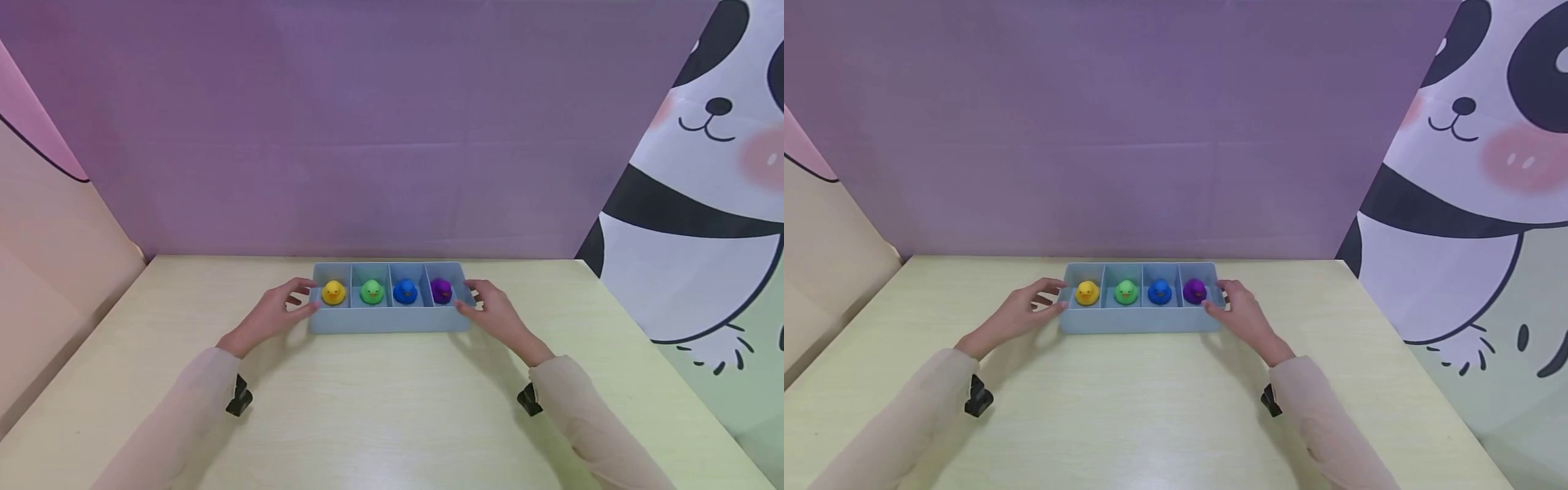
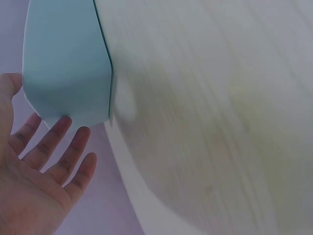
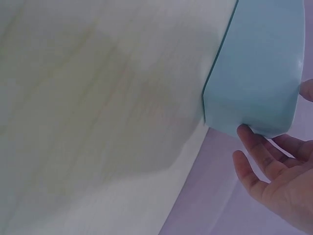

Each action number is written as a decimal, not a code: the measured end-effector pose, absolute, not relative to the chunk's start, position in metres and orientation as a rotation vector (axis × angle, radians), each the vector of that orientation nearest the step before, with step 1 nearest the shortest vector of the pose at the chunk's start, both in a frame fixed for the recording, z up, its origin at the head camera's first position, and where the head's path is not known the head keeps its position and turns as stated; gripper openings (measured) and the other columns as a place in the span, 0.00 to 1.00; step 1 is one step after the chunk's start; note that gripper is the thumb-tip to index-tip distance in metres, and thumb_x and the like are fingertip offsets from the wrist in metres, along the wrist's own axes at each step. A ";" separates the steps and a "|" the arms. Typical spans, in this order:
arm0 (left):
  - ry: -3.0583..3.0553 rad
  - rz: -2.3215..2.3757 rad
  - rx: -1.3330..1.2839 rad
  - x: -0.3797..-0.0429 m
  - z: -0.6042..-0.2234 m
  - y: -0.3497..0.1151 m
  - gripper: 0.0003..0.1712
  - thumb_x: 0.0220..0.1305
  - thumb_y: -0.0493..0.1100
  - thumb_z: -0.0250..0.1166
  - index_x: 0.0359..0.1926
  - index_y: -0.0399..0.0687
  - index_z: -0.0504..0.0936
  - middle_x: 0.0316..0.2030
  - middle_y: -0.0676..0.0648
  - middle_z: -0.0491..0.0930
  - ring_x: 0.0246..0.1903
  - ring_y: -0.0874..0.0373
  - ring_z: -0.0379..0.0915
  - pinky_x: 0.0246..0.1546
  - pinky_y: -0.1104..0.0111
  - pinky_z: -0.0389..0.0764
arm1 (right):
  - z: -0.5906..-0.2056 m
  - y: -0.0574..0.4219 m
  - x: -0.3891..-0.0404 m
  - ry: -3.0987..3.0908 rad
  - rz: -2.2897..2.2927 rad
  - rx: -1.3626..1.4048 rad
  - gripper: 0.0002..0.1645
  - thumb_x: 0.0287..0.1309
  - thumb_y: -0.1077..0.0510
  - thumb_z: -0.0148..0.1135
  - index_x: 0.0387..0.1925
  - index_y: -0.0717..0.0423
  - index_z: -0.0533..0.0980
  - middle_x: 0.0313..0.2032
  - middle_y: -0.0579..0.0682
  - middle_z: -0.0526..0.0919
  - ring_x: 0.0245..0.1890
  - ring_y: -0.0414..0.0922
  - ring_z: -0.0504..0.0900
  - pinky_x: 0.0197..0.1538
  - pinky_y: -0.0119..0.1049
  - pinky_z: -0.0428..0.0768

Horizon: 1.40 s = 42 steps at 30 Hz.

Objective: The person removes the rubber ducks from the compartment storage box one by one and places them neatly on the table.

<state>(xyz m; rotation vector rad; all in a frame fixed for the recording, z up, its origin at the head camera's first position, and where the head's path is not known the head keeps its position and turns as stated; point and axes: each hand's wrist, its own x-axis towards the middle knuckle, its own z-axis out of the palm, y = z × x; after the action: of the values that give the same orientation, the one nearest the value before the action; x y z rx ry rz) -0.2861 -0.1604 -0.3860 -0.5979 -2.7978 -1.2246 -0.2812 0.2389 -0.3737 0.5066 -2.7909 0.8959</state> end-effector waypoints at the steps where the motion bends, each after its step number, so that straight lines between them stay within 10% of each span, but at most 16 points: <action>1: -2.800 -1.226 -0.596 -0.285 -0.385 -0.162 0.30 0.60 0.53 0.60 0.59 0.44 0.68 0.55 0.38 0.73 0.48 0.43 0.73 0.49 0.54 0.75 | -0.374 0.237 -0.281 -2.791 0.897 0.505 0.32 0.57 0.54 0.58 0.57 0.71 0.65 0.53 0.68 0.71 0.44 0.61 0.77 0.46 0.52 0.77; 42: -2.782 -1.183 -0.580 -0.285 -0.386 -0.186 0.27 0.61 0.50 0.59 0.57 0.42 0.68 0.52 0.37 0.74 0.45 0.46 0.75 0.46 0.56 0.78 | -0.367 0.209 -0.279 -2.837 0.897 0.515 0.33 0.56 0.53 0.59 0.57 0.71 0.64 0.53 0.67 0.72 0.43 0.58 0.77 0.43 0.47 0.79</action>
<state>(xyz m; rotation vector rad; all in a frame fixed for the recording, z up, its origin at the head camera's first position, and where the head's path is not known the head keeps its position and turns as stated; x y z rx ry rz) -0.2845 -0.1863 -0.3860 -0.5804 -2.7816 -1.1834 -0.2788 0.2094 -0.3672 0.5148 -2.8372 0.8967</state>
